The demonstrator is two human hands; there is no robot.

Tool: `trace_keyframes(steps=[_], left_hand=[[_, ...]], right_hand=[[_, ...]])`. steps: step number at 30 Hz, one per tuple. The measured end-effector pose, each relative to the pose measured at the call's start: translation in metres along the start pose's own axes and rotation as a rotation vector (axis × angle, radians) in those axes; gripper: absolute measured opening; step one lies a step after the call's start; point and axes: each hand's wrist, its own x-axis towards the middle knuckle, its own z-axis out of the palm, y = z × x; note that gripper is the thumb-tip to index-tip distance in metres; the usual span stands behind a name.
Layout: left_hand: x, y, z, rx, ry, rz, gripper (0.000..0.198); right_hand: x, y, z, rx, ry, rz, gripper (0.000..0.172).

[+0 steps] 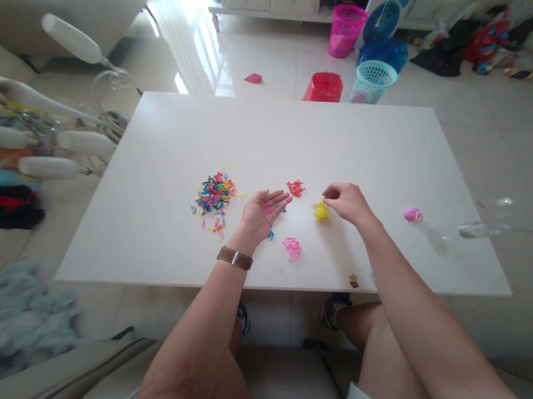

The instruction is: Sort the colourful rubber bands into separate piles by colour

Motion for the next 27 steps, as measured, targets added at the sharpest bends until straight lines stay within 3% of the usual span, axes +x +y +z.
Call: trace_keyframes(steps=[6, 9, 11, 13, 17, 21, 27], left_hand=[[-0.002, 0.002, 0.000, -0.085, -0.097, -0.069, 0.040], [-0.003, 0.001, 0.000, -0.105, -0.141, -0.072, 0.041], [-0.004, 0.000, 0.000, -0.108, -0.163, -0.076, 0.042], [-0.006, -0.001, 0.001, -0.109, -0.179, -0.083, 0.043], [-0.007, -0.003, 0.003, -0.084, -0.206, -0.087, 0.044], [-0.005, -0.009, 0.003, -0.073, -0.224, -0.090, 0.041], [0.000, -0.016, 0.002, -0.068, -0.183, -0.117, 0.029]], right_hand=[[0.000, 0.011, 0.003, -0.171, -0.104, 0.050, 0.002], [-0.002, -0.001, 0.005, -0.154, -0.034, 0.028, 0.007], [-0.007, -0.016, 0.010, -0.047, 0.050, -0.075, 0.010], [-0.014, -0.034, 0.019, 0.107, 0.055, -0.223, 0.016], [-0.026, -0.061, 0.043, 0.234, -0.081, -0.453, 0.012], [-0.030, -0.065, 0.057, 0.268, -0.099, -0.453, 0.008], [-0.031, -0.064, 0.050, 0.244, -0.027, -0.432, 0.010]])
